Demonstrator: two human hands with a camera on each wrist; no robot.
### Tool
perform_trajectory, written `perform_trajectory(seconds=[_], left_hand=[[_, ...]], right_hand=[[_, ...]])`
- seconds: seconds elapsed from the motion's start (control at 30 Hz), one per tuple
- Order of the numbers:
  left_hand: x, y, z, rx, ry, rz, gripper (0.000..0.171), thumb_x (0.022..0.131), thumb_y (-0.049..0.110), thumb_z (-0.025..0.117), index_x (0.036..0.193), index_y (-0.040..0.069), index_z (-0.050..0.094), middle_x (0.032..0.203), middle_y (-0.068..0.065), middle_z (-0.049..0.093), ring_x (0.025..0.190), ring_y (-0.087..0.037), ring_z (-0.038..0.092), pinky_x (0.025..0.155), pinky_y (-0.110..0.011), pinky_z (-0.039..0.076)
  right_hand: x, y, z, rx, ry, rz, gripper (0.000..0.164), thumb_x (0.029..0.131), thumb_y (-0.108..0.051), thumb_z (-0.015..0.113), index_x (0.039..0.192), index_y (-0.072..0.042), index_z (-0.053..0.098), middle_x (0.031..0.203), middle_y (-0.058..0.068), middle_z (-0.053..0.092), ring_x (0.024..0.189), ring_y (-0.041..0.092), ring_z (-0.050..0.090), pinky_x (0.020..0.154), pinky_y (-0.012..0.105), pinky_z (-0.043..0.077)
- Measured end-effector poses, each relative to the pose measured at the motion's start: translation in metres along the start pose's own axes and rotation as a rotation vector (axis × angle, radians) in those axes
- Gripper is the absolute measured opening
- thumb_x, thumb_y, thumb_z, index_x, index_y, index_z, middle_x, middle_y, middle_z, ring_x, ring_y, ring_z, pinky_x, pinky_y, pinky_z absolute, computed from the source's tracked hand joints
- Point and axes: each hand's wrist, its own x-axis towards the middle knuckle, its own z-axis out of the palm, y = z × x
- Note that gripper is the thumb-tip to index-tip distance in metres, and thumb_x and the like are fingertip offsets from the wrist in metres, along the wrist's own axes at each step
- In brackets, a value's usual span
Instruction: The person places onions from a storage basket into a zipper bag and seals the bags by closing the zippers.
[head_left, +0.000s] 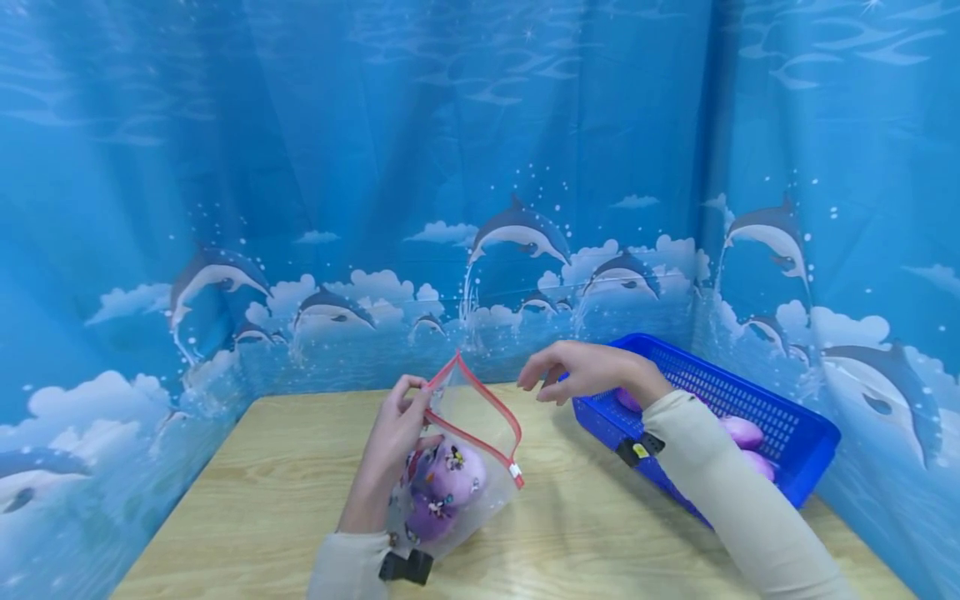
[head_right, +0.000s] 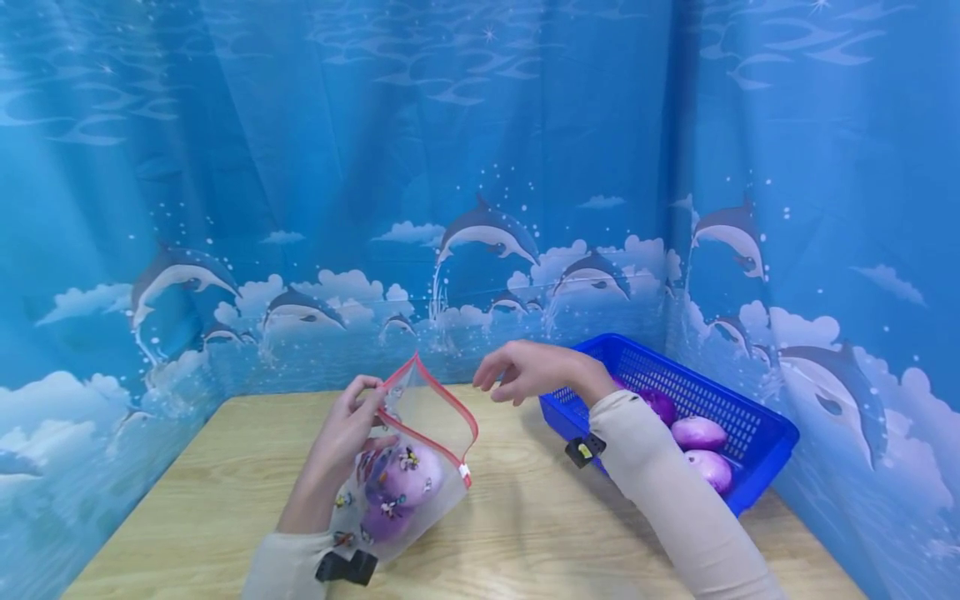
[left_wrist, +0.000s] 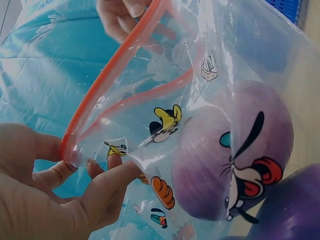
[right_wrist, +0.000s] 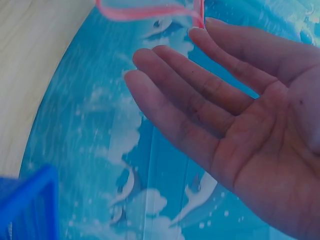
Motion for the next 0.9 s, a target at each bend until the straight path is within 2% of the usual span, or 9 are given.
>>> perform_trajectory(seconds=[0.27, 0.37, 0.43, 0.63, 0.9], left_hand=[[0.0, -0.001, 0.001, 0.011, 0.002, 0.003, 0.018, 0.111, 0.027, 0.045, 0.118, 0.013, 0.054, 0.085, -0.006, 0.047, 0.081, -0.02, 0.051, 0.073, -0.036, 0.067], [0.0, -0.001, 0.0, 0.013, 0.006, 0.005, 0.018, 0.11, 0.026, 0.045, 0.118, 0.013, 0.055, 0.085, -0.007, 0.047, 0.081, -0.02, 0.051, 0.073, -0.036, 0.067], [0.0, -0.001, 0.0, 0.013, 0.009, 0.005, 0.018, 0.11, 0.026, 0.045, 0.117, 0.013, 0.055, 0.085, -0.006, 0.047, 0.081, -0.02, 0.051, 0.073, -0.037, 0.067], [0.0, -0.002, 0.0, 0.016, 0.01, -0.001, 0.018, 0.111, 0.026, 0.044, 0.118, 0.013, 0.054, 0.084, -0.005, 0.046, 0.075, -0.016, 0.047, 0.073, -0.036, 0.067], [0.001, -0.002, 0.0, 0.008, 0.001, -0.002, 0.018, 0.111, 0.026, 0.044, 0.118, 0.013, 0.054, 0.082, -0.005, 0.044, 0.075, -0.016, 0.046, 0.074, -0.036, 0.067]], right_hand=[[-0.023, 0.031, -0.015, 0.044, 0.044, 0.091, 0.03, 0.102, -0.013, 0.064, 0.131, -0.009, 0.066, 0.134, 0.016, 0.066, 0.118, 0.031, 0.068, 0.086, 0.038, 0.066], [-0.03, 0.041, -0.02, 0.04, 0.058, 0.129, 0.031, 0.102, -0.013, 0.065, 0.132, -0.008, 0.066, 0.135, 0.019, 0.066, 0.117, 0.03, 0.069, 0.086, 0.037, 0.066], [-0.034, 0.049, -0.022, 0.024, 0.07, 0.155, 0.03, 0.101, -0.014, 0.065, 0.131, -0.008, 0.066, 0.133, 0.019, 0.067, 0.115, 0.03, 0.07, 0.086, 0.037, 0.066], [-0.046, 0.075, -0.027, -0.094, 0.102, 0.202, 0.029, 0.099, -0.017, 0.069, 0.128, -0.011, 0.069, 0.126, 0.009, 0.072, 0.119, 0.031, 0.068, 0.098, 0.045, 0.062], [-0.06, 0.101, -0.032, -0.091, 0.116, 0.227, 0.03, 0.097, -0.012, 0.069, 0.126, -0.002, 0.068, 0.122, 0.016, 0.071, 0.109, 0.028, 0.07, 0.087, 0.04, 0.065]])
